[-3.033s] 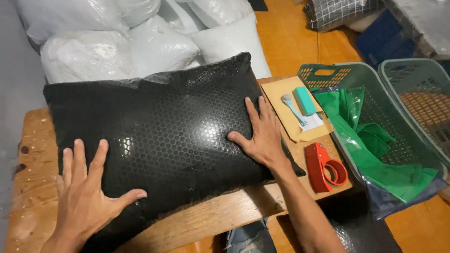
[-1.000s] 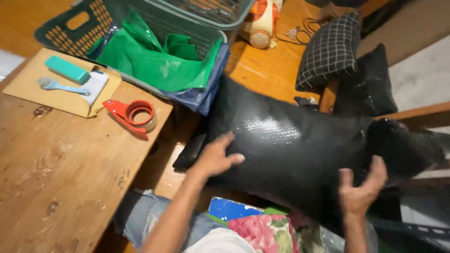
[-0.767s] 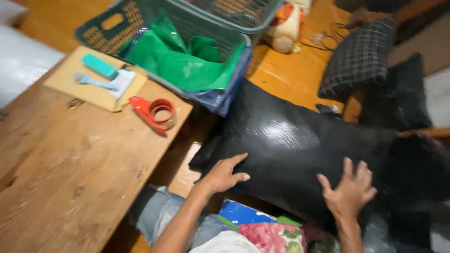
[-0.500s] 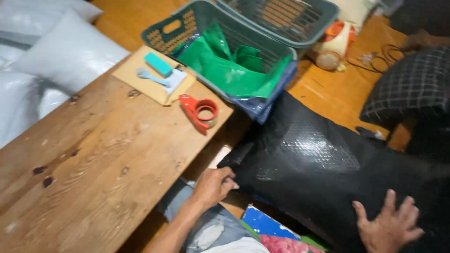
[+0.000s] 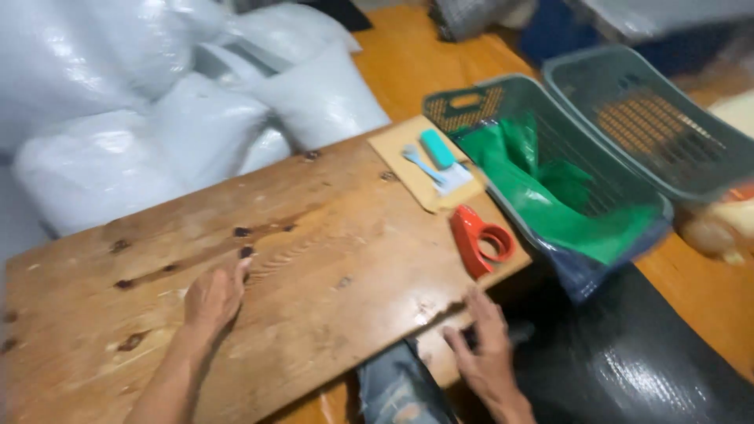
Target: Wrapping a large white pillow in plastic film and smoothing it out using a small hand tool.
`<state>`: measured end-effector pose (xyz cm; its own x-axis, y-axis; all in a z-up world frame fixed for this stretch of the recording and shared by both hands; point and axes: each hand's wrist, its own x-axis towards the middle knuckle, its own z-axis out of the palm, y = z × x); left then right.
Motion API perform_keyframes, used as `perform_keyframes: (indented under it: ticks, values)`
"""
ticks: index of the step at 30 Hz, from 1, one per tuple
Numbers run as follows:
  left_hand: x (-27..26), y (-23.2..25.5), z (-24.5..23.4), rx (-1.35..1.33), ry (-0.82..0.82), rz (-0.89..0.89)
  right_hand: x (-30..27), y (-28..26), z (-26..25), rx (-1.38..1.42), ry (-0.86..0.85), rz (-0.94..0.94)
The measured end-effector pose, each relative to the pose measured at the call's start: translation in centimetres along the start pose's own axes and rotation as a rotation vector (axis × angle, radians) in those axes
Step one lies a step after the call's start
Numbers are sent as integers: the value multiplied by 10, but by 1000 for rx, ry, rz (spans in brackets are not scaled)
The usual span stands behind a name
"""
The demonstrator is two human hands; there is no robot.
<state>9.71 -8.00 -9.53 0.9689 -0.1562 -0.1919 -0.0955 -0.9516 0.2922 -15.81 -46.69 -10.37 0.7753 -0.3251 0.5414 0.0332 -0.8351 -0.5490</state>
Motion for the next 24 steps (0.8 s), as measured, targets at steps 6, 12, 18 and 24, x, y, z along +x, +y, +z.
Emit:
perform_keyframes:
  ticks: [6,12,18,24]
  values:
    - [30,-99,-14,-202,56,-127,77,-77,164,328,-381,-206]
    - [75,-112,-63,-391,136,-242,122,-179,224,141,-682,292]
    - [114,-117,-70,-426,221,-340,127,-168,269,-190,-562,-38]
    - [121,-122,-81,-251,259,-265,182,-158,347,32,-666,-306]
